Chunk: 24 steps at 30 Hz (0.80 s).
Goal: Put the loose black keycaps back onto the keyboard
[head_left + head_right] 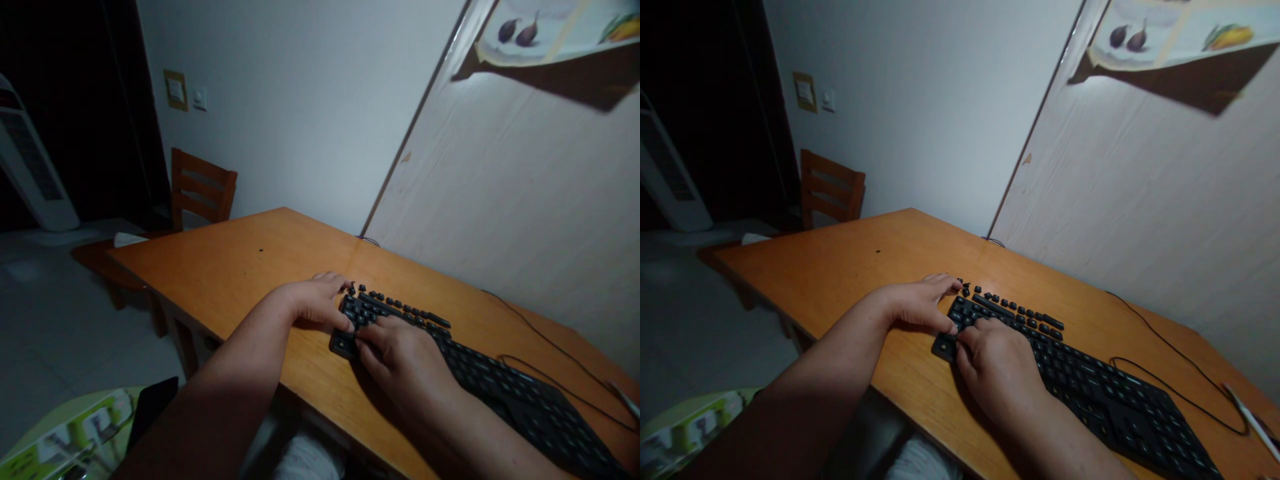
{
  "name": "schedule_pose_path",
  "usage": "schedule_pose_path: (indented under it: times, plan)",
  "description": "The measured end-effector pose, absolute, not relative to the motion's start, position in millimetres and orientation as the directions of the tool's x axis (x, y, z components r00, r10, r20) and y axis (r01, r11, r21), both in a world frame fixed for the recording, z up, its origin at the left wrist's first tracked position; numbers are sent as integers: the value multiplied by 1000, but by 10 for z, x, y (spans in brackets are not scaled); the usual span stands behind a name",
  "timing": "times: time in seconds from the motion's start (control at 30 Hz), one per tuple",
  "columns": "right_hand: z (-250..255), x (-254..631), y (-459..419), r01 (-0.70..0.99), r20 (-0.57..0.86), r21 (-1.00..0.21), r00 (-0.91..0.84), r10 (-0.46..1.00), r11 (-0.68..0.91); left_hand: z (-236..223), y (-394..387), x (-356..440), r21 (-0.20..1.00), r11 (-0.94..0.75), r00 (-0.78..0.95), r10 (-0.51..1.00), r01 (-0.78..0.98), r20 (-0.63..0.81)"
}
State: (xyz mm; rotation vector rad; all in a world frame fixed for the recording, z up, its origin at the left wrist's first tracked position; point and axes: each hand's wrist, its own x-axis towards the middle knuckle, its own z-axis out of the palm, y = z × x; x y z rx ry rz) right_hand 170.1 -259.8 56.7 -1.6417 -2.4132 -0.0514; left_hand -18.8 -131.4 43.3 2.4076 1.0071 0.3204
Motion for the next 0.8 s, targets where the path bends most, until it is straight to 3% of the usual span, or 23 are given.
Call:
schedule_pose_path:
  times: [0.23, 0.4, 0.5, 0.67, 0.8]
  plan:
    - [586, 1592, -2675, 913, 130, 62, -408, 904, 403, 460, -1351, -190, 493, -594, 683, 730, 636, -1]
    - [574, 1629, -2659, 917, 177, 38, -398, 900, 398, 482, -1350, -208, 518, -597, 683, 730, 612, 33]
    - [614, 1683, -2650, 926, 237, -2, -366, 900, 377, 476, -1314, -223, 585, -585, 650, 749, 562, 124]
    - [650, 1722, -2645, 930, 271, -46, -339, 901, 364, 457, -1252, -212, 773, -394, 390, 897, 497, 207]
    - [625, 1688, -2649, 915, 201, -61, -380, 903, 399, 472, -1219, -176, 864, -266, 190, 961, 427, 202]
